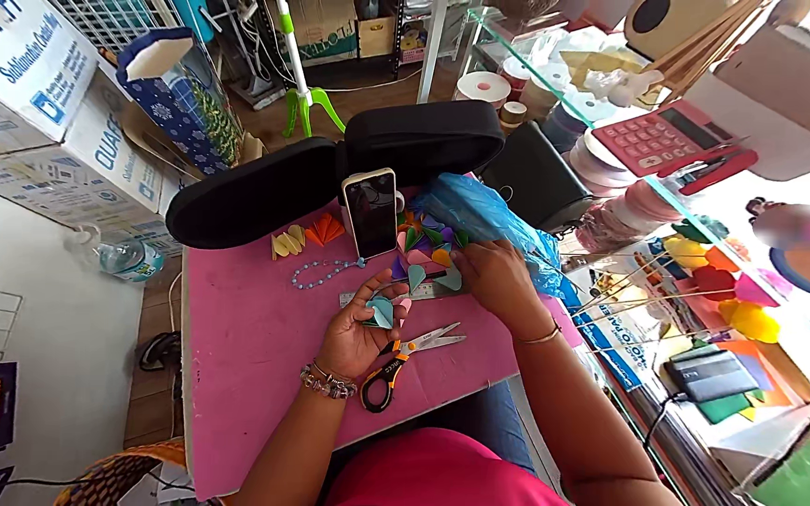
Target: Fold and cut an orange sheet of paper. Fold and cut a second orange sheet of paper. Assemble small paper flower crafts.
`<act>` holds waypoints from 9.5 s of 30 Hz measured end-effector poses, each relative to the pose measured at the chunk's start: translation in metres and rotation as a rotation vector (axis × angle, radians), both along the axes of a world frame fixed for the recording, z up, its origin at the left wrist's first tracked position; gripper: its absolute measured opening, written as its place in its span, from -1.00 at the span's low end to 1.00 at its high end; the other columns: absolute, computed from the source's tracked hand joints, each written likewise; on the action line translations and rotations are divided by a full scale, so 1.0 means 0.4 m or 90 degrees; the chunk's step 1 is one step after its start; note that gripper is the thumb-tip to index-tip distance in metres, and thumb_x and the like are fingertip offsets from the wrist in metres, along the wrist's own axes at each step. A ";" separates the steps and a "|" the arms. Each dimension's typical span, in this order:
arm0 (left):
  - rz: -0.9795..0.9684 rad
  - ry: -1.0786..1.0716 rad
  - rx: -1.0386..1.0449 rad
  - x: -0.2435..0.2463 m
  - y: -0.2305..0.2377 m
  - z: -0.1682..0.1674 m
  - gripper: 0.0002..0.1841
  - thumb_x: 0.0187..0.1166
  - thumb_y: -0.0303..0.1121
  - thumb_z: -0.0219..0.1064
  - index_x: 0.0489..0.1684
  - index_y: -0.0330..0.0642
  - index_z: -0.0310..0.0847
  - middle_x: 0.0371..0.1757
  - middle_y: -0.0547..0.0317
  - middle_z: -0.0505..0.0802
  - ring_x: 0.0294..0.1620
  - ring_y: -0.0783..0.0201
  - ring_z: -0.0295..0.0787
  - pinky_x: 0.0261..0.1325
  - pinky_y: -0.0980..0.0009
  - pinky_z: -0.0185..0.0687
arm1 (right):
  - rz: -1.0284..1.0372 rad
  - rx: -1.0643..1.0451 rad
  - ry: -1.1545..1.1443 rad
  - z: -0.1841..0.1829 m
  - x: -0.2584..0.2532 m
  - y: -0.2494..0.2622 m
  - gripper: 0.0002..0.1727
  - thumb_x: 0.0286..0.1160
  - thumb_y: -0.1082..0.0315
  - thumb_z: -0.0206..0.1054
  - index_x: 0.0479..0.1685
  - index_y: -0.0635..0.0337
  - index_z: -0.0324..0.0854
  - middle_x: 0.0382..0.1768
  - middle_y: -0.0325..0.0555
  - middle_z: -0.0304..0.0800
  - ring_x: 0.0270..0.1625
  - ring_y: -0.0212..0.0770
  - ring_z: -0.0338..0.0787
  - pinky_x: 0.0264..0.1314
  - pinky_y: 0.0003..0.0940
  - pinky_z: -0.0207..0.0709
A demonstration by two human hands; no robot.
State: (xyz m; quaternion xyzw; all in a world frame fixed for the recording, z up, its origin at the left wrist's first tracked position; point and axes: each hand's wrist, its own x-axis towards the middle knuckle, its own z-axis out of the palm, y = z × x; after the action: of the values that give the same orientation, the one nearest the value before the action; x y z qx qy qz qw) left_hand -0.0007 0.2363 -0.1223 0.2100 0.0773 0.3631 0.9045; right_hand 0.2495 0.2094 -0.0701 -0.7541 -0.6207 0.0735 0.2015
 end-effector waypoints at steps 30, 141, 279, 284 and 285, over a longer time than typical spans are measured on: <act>0.113 0.063 -0.022 0.017 -0.006 0.003 -0.62 0.71 -0.57 0.09 0.46 -0.15 0.48 0.27 -0.16 0.80 0.17 0.00 0.85 0.28 0.14 0.75 | -0.040 0.217 0.249 -0.010 -0.024 -0.022 -0.65 0.58 0.44 0.31 0.32 0.25 0.56 -0.21 -0.03 0.84 -0.24 -0.19 0.81 -0.14 -0.15 0.69; 0.121 0.137 0.002 -0.026 -0.015 -0.011 -0.76 0.55 -0.38 0.44 0.13 -0.03 0.70 0.17 -0.08 0.86 -0.05 0.11 0.93 -0.16 0.32 0.88 | 0.179 0.016 0.368 0.055 -0.115 0.052 -0.72 0.70 0.25 0.28 -0.04 0.28 0.80 -0.17 0.02 0.85 -0.15 -0.13 0.82 0.02 -0.06 0.68; 0.513 0.921 0.440 -0.281 0.164 0.046 -0.53 0.56 -0.37 0.45 0.38 -0.38 0.51 0.15 -0.17 0.79 0.02 0.14 0.80 0.13 0.17 0.73 | 0.207 0.403 0.381 -0.182 -0.172 -0.162 -0.75 0.63 0.35 0.26 -0.05 0.35 0.77 -0.09 -0.02 0.82 -0.05 -0.46 0.75 0.02 -0.67 0.63; 0.513 1.069 0.539 -0.327 0.269 0.017 -0.55 0.58 -0.41 0.44 0.39 -0.38 0.52 0.27 -0.30 0.75 0.24 -0.06 0.76 0.37 -0.02 0.59 | 0.177 0.413 0.317 -0.227 -0.149 -0.174 -0.75 0.60 0.34 0.24 -0.04 0.32 0.77 -0.08 0.01 0.84 0.00 -0.35 0.76 0.07 -0.61 0.61; 0.510 1.077 0.540 -0.323 0.274 0.018 -0.55 0.58 -0.42 0.44 0.40 -0.38 0.52 0.29 -0.31 0.74 0.26 -0.07 0.75 0.39 -0.03 0.58 | 0.176 0.410 0.317 -0.228 -0.149 -0.175 -0.75 0.60 0.35 0.24 -0.03 0.32 0.76 -0.07 0.02 0.83 0.00 -0.35 0.76 0.07 -0.61 0.61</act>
State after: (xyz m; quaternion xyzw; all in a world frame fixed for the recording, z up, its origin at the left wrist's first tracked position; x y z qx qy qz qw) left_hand -0.1298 0.3458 -0.1152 0.6584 0.6188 0.3690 0.2176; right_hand 0.1901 0.1394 -0.1613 -0.5215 -0.6397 0.0825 0.5587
